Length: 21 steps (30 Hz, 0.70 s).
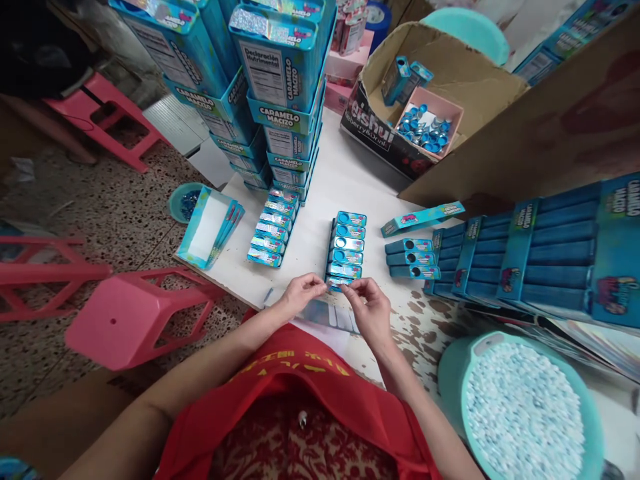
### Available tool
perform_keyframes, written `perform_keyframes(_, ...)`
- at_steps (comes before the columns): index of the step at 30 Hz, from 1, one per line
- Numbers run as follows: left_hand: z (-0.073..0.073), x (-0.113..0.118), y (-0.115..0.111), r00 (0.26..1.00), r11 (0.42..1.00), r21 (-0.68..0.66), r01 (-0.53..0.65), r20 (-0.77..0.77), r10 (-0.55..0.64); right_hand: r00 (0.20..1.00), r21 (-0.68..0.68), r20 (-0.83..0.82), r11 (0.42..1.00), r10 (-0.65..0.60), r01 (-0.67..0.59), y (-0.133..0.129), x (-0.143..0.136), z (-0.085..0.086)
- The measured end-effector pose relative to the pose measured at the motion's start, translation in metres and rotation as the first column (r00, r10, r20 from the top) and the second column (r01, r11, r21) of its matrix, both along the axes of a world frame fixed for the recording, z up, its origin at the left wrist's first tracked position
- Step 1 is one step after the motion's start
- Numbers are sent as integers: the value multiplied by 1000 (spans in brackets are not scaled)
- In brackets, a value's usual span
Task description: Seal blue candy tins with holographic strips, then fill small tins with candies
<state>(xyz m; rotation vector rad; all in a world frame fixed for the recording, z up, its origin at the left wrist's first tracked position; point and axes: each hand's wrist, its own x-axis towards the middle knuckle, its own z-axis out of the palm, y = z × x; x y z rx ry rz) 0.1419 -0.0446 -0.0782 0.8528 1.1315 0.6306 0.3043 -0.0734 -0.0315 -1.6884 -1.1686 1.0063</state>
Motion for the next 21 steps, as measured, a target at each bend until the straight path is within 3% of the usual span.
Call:
perform_keyframes(3, 5, -5, 9, 997, 997, 16, -73, 20, 73, 993, -42, -107, 998, -45, 40, 3, 0, -2)
perform_keyframes(7, 19, -3, 22, 986, 996, 53, 78, 146, -85, 976, -72, -206, 996, -68, 55, 5, 1, -4)
perform_keyframes(12, 18, 8, 30, 990, 990, 9, 138, 33, -139, 963, -105, -250, 991, -103, 79, 7, -1, -9)
perform_keyframes(14, 12, 11, 33, 990, 990, 26, 140, -13, -139, 966, -118, -202, 984, -158, 136, 10, -2, -15)
perform_keyframes(18, 4, 14, 49, 986, 982, 122, 141, -106, -128, 950, -54, 79, 950, -302, 306, 26, -3, -32)
perform_keyframes(21, 0, 16, 65, 979, 958, 244, 150, -169, -110, 925, 13, 196, 944, -324, 328, 43, -2, -40)
